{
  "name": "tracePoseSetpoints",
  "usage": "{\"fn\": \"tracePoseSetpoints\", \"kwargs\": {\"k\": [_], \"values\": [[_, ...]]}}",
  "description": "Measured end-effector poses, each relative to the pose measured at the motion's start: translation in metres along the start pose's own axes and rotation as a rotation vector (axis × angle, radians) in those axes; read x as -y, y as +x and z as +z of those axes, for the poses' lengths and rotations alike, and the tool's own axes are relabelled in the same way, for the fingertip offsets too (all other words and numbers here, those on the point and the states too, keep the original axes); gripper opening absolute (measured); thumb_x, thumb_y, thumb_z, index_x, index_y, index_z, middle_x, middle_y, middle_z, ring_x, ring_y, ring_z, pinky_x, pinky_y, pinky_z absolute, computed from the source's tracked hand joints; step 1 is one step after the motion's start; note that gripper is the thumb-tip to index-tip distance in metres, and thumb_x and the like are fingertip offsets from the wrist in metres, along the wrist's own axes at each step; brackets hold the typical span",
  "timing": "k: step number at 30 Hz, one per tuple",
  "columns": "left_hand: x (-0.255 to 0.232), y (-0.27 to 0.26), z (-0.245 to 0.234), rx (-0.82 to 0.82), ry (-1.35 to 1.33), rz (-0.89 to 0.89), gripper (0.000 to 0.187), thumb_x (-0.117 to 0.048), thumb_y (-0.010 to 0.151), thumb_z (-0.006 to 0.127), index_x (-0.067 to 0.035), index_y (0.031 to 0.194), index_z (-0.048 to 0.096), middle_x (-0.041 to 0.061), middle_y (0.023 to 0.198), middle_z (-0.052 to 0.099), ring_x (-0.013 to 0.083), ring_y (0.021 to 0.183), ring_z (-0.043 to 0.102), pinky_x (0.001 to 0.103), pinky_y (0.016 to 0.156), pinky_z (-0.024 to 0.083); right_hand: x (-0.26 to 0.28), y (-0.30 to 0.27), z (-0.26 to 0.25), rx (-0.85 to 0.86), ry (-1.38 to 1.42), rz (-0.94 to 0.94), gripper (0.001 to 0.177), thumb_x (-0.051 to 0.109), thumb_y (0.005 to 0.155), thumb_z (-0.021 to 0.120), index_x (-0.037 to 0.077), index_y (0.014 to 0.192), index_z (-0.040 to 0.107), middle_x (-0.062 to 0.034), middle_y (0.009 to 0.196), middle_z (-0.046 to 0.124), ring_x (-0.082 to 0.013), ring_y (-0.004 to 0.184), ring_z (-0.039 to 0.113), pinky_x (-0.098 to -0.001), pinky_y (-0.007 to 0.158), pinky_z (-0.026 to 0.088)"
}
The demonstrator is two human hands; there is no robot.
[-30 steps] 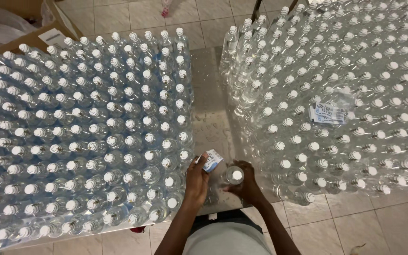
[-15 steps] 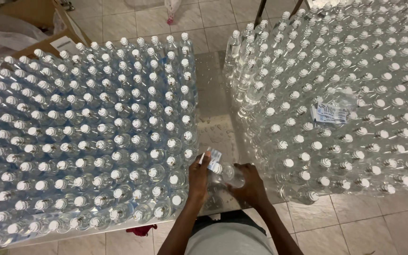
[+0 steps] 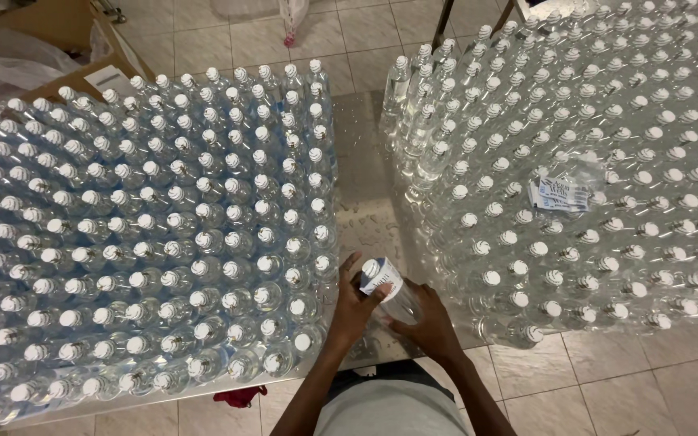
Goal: The person repeatedly picks up water bottles from a large stack, applies a small label to each bottle, and places the labeled bottle into a separate stack. The process is repeated continuously throughout the clip.
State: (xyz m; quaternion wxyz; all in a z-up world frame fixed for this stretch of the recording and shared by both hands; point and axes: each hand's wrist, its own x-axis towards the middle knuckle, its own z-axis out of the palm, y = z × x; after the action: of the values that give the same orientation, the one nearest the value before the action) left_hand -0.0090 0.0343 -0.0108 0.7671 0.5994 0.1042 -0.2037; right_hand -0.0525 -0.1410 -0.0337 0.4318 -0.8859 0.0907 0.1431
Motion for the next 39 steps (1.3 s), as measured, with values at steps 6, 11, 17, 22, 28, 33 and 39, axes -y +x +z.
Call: {"fn": "tracePoseSetpoints", "kwargs": {"k": [6,11,17,22,28,33,39], "values": [[0.034,-0.002,-0.007,0.21,0.159,-0.117,0.074,-0.042,0.084,0.073,-0.015,0.148,0.048,0.009,0.143,0.065,0.0243,0.128,0.064,0.037,0.101,0.055,0.053,-0.013,-0.013,0.021,0.361,0.219,0.108,0.032,0.076,0.081,0.025,0.165,0.021,-0.0105,0.161,0.047,-0.0293,0.124,0.068,-0.0411,0.09,0.066],[-0.032,-0.005,-0.012,0.158,0.044,-0.121,0.087,-0.036,0.078,0.076,-0.018,0.154,0.04,0.012,0.144,0.064,0.0296,0.128,0.062,0.045,0.102,0.056,0.072,-0.02,-0.015,0.077,0.428,0.215,0.137,0.04,0.053,0.092,0.03,0.166,0.016,-0.0129,0.154,0.043,-0.0303,0.128,0.06,-0.0416,0.088,0.065],[-0.066,-0.003,0.0,0.032,0.146,0.057,0.059,-0.013,0.086,0.074,-0.019,0.143,0.06,0.007,0.116,0.076,0.0193,0.107,0.07,0.035,0.092,0.056,0.068,-0.02,-0.003,0.183,0.601,-0.036,0.113,0.074,0.069,0.061,0.019,0.161,0.026,-0.0134,0.155,0.051,-0.0306,0.135,0.057,-0.044,0.098,0.056],[-0.078,-0.003,-0.004,-0.013,0.259,0.151,0.071,-0.022,0.083,0.082,-0.021,0.15,0.059,-0.005,0.082,0.04,0.0129,0.078,0.039,0.026,0.074,0.039,0.067,-0.02,-0.007,0.26,0.709,0.04,0.098,0.06,0.071,0.07,0.015,0.154,0.041,-0.0146,0.144,0.062,-0.0303,0.124,0.068,-0.0439,0.092,0.064],[-0.082,0.009,-0.015,-0.08,0.269,0.163,0.088,-0.039,0.078,0.081,-0.021,0.158,0.049,-0.004,0.078,0.028,0.0116,0.072,0.032,0.027,0.069,0.032,0.078,-0.039,-0.015,0.359,0.639,0.023,0.078,0.063,0.077,0.062,0.007,0.131,0.063,-0.0135,0.104,0.08,-0.0245,0.094,0.076,-0.0375,0.082,0.061],[-0.082,0.01,-0.022,-0.084,0.292,0.203,0.082,-0.034,0.08,0.082,-0.026,0.156,0.052,-0.003,0.083,0.029,0.0146,0.078,0.032,0.028,0.07,0.033,0.056,-0.036,0.0,0.357,0.692,0.035,0.067,0.051,0.08,0.07,0.006,0.129,0.063,-0.0164,0.105,0.082,-0.0274,0.091,0.079,-0.0401,0.083,0.061],[-0.09,0.001,-0.02,-0.081,0.25,0.195,0.083,-0.031,0.079,0.083,-0.021,0.155,0.053,-0.005,0.076,0.027,0.0118,0.071,0.031,0.027,0.067,0.032,0.061,-0.044,0.0,0.334,0.644,0.044,0.069,0.057,0.076,0.07,0.007,0.124,0.067,-0.012,0.104,0.084,-0.0244,0.099,0.08,-0.0397,0.09,0.058]]}}
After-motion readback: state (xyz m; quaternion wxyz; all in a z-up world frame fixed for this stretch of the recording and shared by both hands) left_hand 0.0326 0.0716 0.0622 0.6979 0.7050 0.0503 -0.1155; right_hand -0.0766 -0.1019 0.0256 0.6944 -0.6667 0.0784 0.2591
